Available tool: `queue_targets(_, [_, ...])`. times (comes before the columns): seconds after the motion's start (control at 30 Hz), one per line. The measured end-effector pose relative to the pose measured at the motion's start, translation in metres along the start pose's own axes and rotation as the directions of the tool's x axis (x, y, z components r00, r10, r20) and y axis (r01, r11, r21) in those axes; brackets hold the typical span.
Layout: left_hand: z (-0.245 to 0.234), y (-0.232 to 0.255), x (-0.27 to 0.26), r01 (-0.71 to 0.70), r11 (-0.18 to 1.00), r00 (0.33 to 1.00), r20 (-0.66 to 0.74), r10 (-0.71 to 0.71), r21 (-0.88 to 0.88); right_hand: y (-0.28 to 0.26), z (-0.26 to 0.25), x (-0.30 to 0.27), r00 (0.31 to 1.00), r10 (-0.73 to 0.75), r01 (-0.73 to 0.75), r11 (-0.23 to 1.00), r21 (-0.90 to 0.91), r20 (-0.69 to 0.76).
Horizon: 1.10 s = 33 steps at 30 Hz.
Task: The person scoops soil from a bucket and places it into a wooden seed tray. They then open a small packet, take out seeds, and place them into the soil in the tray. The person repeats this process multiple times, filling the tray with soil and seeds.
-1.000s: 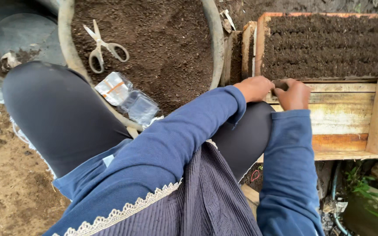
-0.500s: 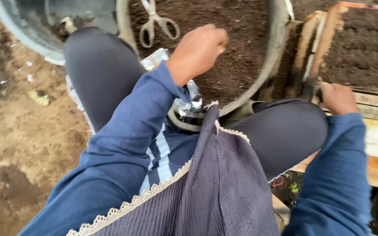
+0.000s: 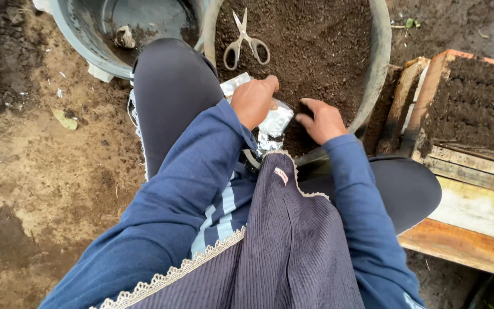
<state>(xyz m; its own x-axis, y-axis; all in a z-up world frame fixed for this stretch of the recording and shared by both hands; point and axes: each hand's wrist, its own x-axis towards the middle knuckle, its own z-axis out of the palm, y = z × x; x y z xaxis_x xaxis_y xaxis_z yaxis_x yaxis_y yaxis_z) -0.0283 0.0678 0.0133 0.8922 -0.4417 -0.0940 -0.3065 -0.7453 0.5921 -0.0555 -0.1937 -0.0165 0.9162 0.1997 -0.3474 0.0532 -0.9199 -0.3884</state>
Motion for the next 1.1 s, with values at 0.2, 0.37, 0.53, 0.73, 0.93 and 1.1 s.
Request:
queue_targets(0.2, [0.015, -0.011, 0.013, 0.016, 0.994, 1.000, -0.015, -0.018, -0.110, -0.056, -0.036, -0.007, 0.977, 0.026, 0.105, 0.803, 0.587, -0.210])
queue_targets(0.37, [0.009, 0.008, 0.016, -0.015, 0.986, 0.999, -0.041, 0.008, -0.168, -0.052, -0.017, 0.000, 0.984, 0.023, 0.130, 0.582, 0.803, -0.177])
queue_targets(0.53, [-0.012, 0.020, 0.018, -0.012, 0.938, 0.999, -0.040, -0.002, -0.348, -0.074, -0.039, -0.011, 0.978, 0.137, 0.081, 0.435, 0.897, -0.155])
queue_targets(0.73, [-0.018, 0.030, 0.014, -0.013, 0.896, 0.999, -0.044, -0.008, -0.444, -0.058, -0.024, -0.008, 0.971, 0.170, 0.089, 0.399, 0.913, -0.169])
queue_targets(0.93, [-0.005, 0.022, 0.020, -0.056, 0.922, 0.997, -0.067, 0.033, -0.382, -0.065, -0.034, -0.006, 0.970, 0.103, 0.138, 0.520, 0.843, -0.222])
queue_targets(1.1, [-0.045, 0.041, 0.011, -0.155, 0.950, 0.984, -0.123, 0.125, -0.270, -0.063, -0.044, -0.007, 0.951, -0.044, 0.222, 0.783, 0.580, -0.305])
